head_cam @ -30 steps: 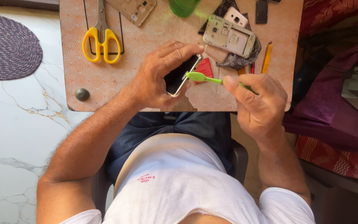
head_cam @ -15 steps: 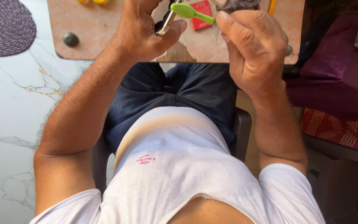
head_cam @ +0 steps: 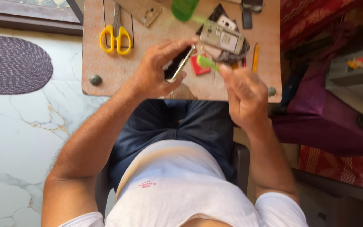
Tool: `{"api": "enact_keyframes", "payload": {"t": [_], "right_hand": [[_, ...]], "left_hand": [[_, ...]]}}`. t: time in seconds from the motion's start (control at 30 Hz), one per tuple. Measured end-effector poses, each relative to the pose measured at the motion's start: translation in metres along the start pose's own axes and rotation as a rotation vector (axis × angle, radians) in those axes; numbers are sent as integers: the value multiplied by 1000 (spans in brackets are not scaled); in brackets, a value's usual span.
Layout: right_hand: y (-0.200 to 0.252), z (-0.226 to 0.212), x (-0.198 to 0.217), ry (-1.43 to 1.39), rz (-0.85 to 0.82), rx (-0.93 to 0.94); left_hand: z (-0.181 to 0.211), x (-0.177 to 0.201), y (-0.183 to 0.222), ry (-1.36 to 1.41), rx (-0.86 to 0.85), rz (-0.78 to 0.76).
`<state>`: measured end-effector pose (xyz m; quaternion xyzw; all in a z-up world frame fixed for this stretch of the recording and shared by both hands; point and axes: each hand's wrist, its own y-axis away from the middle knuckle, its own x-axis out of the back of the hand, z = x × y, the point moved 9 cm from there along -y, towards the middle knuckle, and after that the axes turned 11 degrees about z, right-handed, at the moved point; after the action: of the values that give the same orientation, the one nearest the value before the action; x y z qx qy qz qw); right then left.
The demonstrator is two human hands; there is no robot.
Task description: The person cleans the internal chassis and external housing of a mobile phone. They apply a liquid from a green bottle and scrub various parts of the device using a brush.
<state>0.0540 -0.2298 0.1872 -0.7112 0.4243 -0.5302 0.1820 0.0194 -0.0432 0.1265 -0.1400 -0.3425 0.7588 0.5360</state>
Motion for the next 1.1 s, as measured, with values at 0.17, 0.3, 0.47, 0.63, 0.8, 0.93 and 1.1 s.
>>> {"api": "enact_keyframes", "payload": {"t": [0.17,0.3,0.47,0.63,0.8,0.93,1.1], "right_hand": [[-11,7,-17,-5,-14,62],[-23,24,-28,-19,-31,54],[-37,40,-29,-33,-49,77],[-45,50,-30,52,-88,99],[-46,54,-38,73,-128,124],[-48,52,-36,76,-139,102],[-49,52,-35,84,-129,88]], "left_hand": [[-17,-1,-15,85,9,-21],[-29,-2,-26,97,30,-33],[-36,-3,-36,101,17,-36],[-49,-4,-45,86,48,-48],[-56,2,-42,65,36,-21],[-61,1,-39,55,40,-10],[-63,-2,-36,77,26,-4]]}}
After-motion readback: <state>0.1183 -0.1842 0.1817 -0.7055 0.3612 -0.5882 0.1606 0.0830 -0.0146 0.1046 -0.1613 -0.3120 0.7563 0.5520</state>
